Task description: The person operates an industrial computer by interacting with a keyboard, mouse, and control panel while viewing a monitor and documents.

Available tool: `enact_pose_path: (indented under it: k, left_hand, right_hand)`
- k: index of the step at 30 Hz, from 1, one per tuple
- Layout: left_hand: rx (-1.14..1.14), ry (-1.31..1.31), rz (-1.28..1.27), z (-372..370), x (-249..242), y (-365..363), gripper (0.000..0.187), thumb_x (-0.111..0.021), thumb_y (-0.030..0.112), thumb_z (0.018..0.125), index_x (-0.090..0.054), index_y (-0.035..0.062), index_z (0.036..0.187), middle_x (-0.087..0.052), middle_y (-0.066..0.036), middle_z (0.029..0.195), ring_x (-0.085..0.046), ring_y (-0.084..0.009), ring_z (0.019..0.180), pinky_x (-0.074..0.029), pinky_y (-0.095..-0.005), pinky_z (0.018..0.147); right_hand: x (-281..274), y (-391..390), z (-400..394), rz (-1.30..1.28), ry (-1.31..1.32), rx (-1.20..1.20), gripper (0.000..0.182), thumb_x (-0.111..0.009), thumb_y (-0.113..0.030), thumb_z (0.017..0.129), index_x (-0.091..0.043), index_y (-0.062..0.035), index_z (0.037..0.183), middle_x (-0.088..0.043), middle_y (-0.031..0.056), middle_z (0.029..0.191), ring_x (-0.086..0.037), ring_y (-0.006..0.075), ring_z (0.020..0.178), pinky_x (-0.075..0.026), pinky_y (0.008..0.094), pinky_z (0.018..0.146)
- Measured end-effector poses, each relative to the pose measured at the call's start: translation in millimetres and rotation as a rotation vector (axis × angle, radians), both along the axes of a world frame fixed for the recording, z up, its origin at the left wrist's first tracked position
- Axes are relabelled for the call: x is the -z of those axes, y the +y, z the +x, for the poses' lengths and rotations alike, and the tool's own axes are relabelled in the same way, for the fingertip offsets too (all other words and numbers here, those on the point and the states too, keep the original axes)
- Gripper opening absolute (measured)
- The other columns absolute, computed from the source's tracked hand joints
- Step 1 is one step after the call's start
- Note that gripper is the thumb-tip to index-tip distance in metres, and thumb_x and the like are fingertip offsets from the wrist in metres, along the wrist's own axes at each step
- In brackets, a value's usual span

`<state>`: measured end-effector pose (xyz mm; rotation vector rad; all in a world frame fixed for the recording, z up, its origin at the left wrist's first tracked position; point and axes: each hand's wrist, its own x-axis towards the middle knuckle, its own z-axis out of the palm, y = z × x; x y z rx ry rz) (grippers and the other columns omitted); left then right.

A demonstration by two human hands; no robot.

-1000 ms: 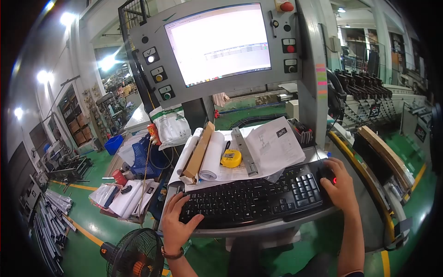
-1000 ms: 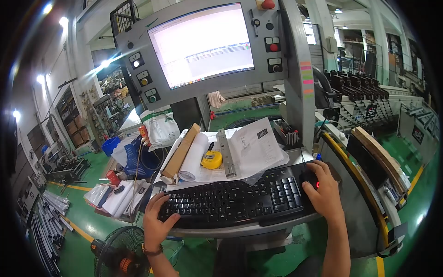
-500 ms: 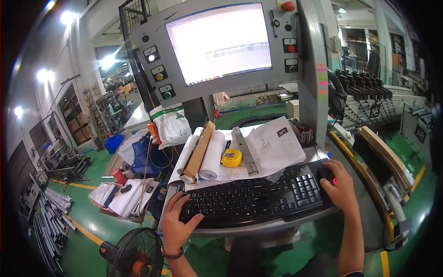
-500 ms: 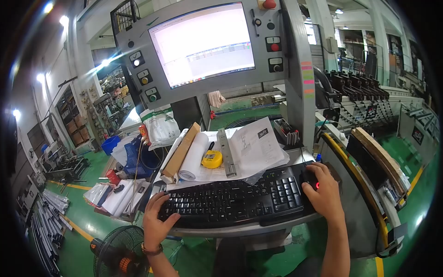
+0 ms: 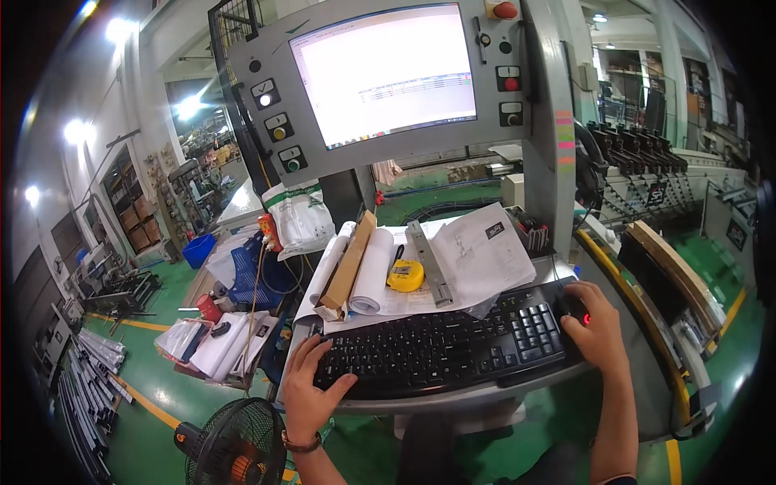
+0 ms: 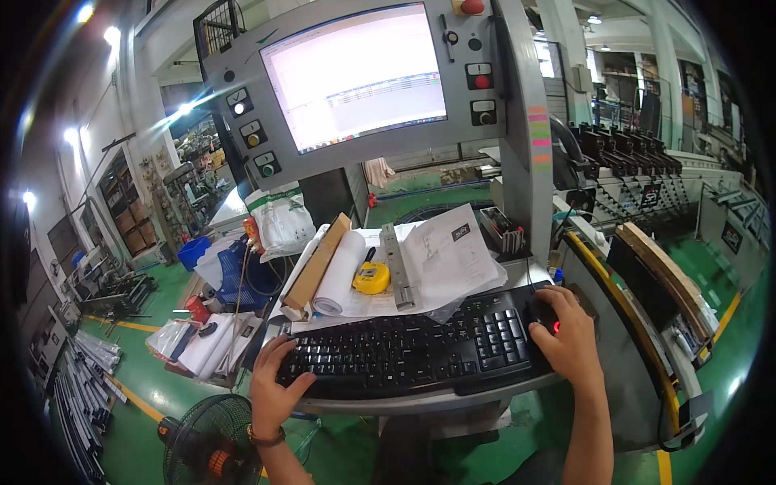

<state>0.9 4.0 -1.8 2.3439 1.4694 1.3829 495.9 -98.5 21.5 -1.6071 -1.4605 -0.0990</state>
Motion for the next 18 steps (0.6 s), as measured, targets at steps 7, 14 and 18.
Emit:
enact_pose_path:
  k: [7, 14, 18]
  left_hand:
    - [0.003, -0.011, -0.007, 0.3, -0.7, -0.7, 0.077, -0.099, 0.052, 0.086, -0.079, 0.0016, 0.141, -0.072, -0.023, 0.156, -0.062, -0.0467, 0.151, -0.050, -0.0565, 0.126]
    - [0.006, -0.012, -0.008, 0.2, -1.8, -0.9, 0.077, -0.099, 0.051, 0.085, -0.079, 0.0027, 0.141, -0.072, -0.022, 0.156, -0.063, -0.0463, 0.151, -0.050, -0.0564, 0.126]
    - [-0.003, -0.007, -0.005, 0.9, -1.4, -1.2, 0.076, -0.100, 0.050, 0.085, -0.080, 0.0028, 0.141, -0.072, -0.021, 0.156, -0.063, -0.0457, 0.151, -0.050, -0.0561, 0.126]
  right_hand:
    - [-0.4, 1.4, -0.9, 0.004, 0.022, 0.002, 0.053, -0.078, -0.019, 0.092, -0.072, -0.0019, 0.142, -0.073, 0.0192, 0.149, -0.074, 0.0441, 0.134, -0.057, 0.0476, 0.114]
    - [-0.9, -0.3, -1.2, 0.016, 0.018, 0.024, 0.053, -0.076, -0.018, 0.088, -0.073, -0.0009, 0.139, -0.076, 0.0187, 0.143, -0.075, 0.0439, 0.130, -0.058, 0.0480, 0.112]
    - [-0.9, -0.4, -0.8, 0.014, 0.008, 0.034, 0.054, -0.076, -0.019, 0.087, -0.074, -0.0004, 0.137, -0.076, 0.0188, 0.144, -0.076, 0.0436, 0.129, -0.058, 0.0483, 0.112]
